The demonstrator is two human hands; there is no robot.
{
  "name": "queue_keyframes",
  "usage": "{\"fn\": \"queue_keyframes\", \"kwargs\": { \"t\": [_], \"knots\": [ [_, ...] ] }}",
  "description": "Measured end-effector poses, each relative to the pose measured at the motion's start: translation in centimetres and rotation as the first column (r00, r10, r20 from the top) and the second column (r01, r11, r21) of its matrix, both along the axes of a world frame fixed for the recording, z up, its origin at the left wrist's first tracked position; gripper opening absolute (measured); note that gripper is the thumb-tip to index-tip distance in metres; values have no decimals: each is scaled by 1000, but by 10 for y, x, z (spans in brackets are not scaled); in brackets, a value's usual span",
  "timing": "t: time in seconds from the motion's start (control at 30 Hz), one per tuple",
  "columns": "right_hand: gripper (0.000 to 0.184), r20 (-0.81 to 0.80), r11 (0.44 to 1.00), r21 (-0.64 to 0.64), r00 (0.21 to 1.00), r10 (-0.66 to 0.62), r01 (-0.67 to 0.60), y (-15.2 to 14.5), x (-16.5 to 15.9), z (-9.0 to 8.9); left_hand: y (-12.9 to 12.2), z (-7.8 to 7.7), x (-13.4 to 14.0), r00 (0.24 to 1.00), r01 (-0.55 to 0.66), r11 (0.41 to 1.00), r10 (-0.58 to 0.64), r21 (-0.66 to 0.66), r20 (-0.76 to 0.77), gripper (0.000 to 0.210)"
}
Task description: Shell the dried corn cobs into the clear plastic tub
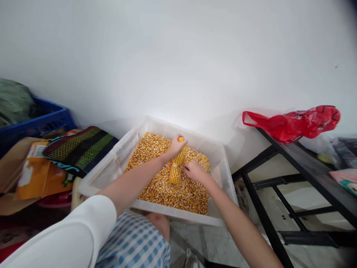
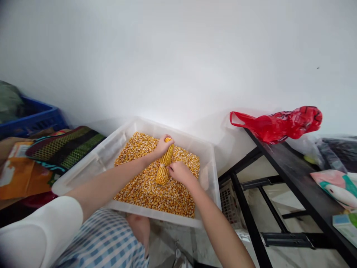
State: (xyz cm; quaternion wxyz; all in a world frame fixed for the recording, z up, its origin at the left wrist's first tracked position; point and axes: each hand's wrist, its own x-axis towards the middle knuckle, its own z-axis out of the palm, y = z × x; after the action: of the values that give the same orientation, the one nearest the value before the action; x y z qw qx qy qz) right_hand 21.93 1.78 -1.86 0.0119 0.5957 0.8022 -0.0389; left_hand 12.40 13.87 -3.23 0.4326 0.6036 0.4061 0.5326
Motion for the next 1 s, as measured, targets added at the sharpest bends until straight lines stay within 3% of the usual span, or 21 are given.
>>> {"fn": "queue_keyframes", "kwargs": {
  "t": [0.27,0.43,0.57,0.7,0.9,1.0],
  "knots": [
    [27,-187,998,-61,982,9,-21,8,3,-17,-21,9,6,983,105,984,-80,144,-167,22],
    [23,-211,997,-79,977,-38,21,5,1,-21,-29,12,9,964,186,966,-145,179,-221,25],
    [25,-239,992,-129,970,-40,9,5,3,-13,-17,6,6,979,123,985,-100,123,-180,25],
    [31,-247,997,-77,968,-50,31,7,6,-5,2,-4,-1,997,65,995,-61,73,-56,24],
    [33,-198,999,5,979,-40,42,6,5,-4,12,-9,-7,985,155,986,-149,-63,88,35],
    [35,-165,998,36,985,-46,53,4,5,-1,16,-9,-8,984,146,980,-130,-137,121,33]
  ]
}}
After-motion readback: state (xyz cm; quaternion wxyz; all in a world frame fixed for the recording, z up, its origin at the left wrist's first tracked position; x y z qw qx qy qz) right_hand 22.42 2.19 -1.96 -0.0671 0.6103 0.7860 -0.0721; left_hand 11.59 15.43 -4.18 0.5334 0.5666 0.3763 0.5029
